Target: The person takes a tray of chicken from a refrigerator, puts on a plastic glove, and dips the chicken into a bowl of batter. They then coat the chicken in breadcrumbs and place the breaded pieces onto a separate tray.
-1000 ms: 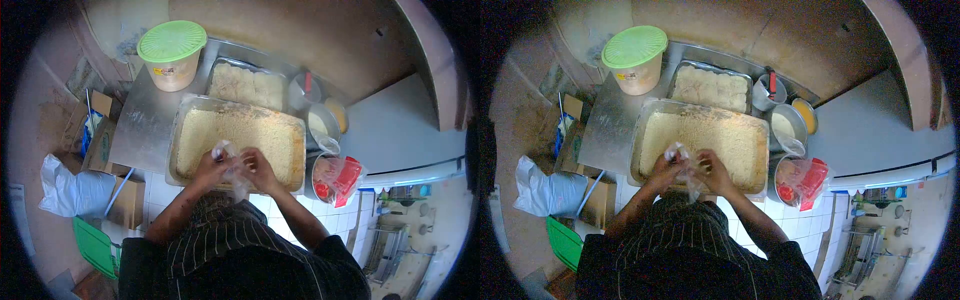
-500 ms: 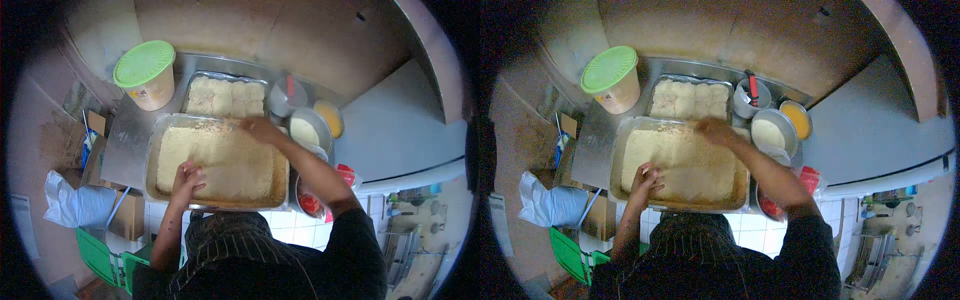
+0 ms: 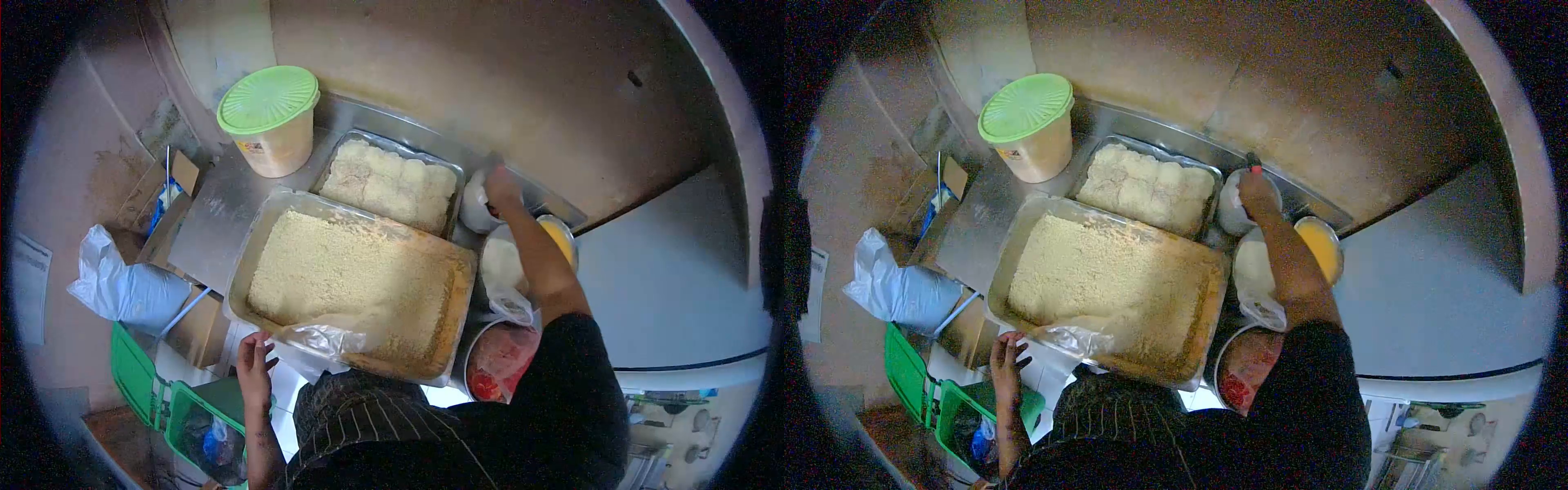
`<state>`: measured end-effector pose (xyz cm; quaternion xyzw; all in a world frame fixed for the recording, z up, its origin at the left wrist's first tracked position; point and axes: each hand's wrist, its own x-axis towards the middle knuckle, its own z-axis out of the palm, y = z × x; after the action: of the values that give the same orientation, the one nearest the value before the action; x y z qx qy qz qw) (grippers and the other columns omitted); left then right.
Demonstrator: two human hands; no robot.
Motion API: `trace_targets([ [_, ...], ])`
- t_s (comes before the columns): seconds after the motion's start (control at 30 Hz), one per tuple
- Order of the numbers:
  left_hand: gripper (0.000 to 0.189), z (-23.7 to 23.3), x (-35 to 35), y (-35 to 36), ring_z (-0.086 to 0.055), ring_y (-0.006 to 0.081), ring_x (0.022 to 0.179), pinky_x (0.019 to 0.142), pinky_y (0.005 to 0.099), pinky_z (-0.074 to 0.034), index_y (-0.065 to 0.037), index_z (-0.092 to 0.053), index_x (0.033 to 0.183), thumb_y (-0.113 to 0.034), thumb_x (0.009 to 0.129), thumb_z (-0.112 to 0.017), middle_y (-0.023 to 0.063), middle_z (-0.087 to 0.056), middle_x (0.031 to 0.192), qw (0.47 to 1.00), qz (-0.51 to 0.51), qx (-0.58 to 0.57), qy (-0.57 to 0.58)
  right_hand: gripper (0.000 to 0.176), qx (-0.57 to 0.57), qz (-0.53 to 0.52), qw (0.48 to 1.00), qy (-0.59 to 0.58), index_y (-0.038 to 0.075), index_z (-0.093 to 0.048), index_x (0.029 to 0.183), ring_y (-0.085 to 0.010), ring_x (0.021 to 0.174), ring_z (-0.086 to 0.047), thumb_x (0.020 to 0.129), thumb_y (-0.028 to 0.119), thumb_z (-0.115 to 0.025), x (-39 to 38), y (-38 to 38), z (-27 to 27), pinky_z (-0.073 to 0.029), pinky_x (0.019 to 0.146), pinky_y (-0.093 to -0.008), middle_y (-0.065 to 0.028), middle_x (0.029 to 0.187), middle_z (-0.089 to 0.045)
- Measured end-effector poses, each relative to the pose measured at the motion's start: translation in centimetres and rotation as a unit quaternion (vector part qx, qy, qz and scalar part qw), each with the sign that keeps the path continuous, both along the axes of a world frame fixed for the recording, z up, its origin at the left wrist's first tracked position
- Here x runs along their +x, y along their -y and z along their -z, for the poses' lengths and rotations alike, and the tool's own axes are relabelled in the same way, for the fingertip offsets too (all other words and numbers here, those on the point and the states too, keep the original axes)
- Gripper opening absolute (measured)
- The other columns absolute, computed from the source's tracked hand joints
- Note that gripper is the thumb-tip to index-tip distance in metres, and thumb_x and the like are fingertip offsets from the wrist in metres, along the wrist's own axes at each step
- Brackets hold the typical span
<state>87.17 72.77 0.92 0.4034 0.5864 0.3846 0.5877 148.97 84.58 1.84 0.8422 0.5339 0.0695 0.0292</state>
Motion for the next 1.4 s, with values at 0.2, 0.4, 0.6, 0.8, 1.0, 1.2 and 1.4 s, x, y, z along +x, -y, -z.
trace_targets([
  [0.2,0.029,-0.7,3.1,-0.6,-0.056,0.0281,0.109,0.089,0.0419,-0.047,-0.009,-0.054,0.117,-0.028,0.096,-0.054,0.0104,-0.057,0.12,0.99,0.118,0.066,-0.033,0.031,0.027,-0.066,0.996,0.058,0.004,-0.065,0.099,-0.0383,0.09,-0.064,0.091,0.031,-0.054,4.0,0.3,0.2,-0.051,0.079,-0.0486,-0.0199,0.097,-0.065],
  [0.4,0.049,-3.6,8.1,-1.2,-0.026,0.0443,0.136,0.106,0.0598,-0.028,-0.01,-0.05,0.129,-0.035,0.089,-0.061,0.024,-0.032,0.145,0.75,0.253,0.201,-0.577,0.035,0.128,-0.03,0.991,0.025,0.002,-0.056,0.107,-0.0389,0.095,-0.062,0.096,0.033,-0.046,1.1,3.0,-3.9,-0.05,0.083,-0.0476,-0.02,0.108,-0.06],
  [0.6,0.051,-6.1,11.2,-3.0,-0.022,0.0461,0.138,0.109,0.0593,-0.021,-0.009,-0.049,0.131,-0.036,0.09,-0.06,0.0233,-0.029,0.146,0.784,0.267,0.308,-0.468,0.031,0.235,-0.027,0.971,0.026,0.002,-0.05,0.106,-0.0426,0.09,-0.062,0.097,0.03,-0.044,3.6,3.1,-3.0,-0.05,0.079,-0.0499,-0.0203,0.104,-0.061],
  [0.8,0.036,-6.9,14.2,-3.1,-0.044,0.0413,0.124,0.103,0.045,-0.037,-0.004,-0.056,0.118,-0.024,0.089,-0.063,0.0226,-0.046,0.134,0.857,0.282,0.347,-0.256,0.022,0.321,0.089,0.942,-0.051,0.001,-0.052,0.104,-0.0413,0.083,-0.063,0.093,0.02,-0.054,2.7,4.1,-5.2,-0.051,0.073,-0.0454,-0.0197,0.084,-0.065],
  [1.0,0.028,-5.6,18.1,-4.8,-0.059,0.0272,0.108,0.094,0.0369,-0.046,-0.003,-0.057,0.113,-0.02,0.092,-0.061,0.0174,-0.061,0.116,0.925,0.304,0.225,-0.043,0.024,0.402,-0.042,0.841,-0.36,0.003,-0.057,0.107,-0.0166,0.076,-0.062,0.084,0.004,-0.065,2.6,5.7,-7.9,-0.049,0.068,-0.0294,-0.0037,0.082,-0.064],
  [1.2,0.035,-6.0,25.2,-7.5,-0.059,0.0173,0.102,0.094,0.0332,-0.047,-0.003,-0.053,0.121,-0.015,0.09,-0.064,0.0081,-0.061,0.113,0.904,0.327,0.265,0.073,0.022,0.262,-0.081,0.762,-0.586,0.008,-0.058,0.112,-0.0094,0.083,-0.057,0.093,0.017,-0.058,-7.8,9.5,-14.0,-0.045,0.072,-0.0257,0.0005,0.096,-0.063],
  [1.4,0.037,-8.5,28.5,-7.2,-0.062,0.0155,0.094,0.083,0.03,-0.049,0.001,-0.057,0.117,-0.011,0.085,-0.069,0.0104,-0.066,0.105,0.909,0.306,0.2,0.2,0.025,0.289,-0.086,0.664,-0.685,0.009,-0.052,0.117,-0.0133,0.087,-0.059,0.094,0.014,-0.059,-13.9,9.6,-11.9,-0.048,0.077,-0.0268,-0.0031,0.097,-0.064],
])
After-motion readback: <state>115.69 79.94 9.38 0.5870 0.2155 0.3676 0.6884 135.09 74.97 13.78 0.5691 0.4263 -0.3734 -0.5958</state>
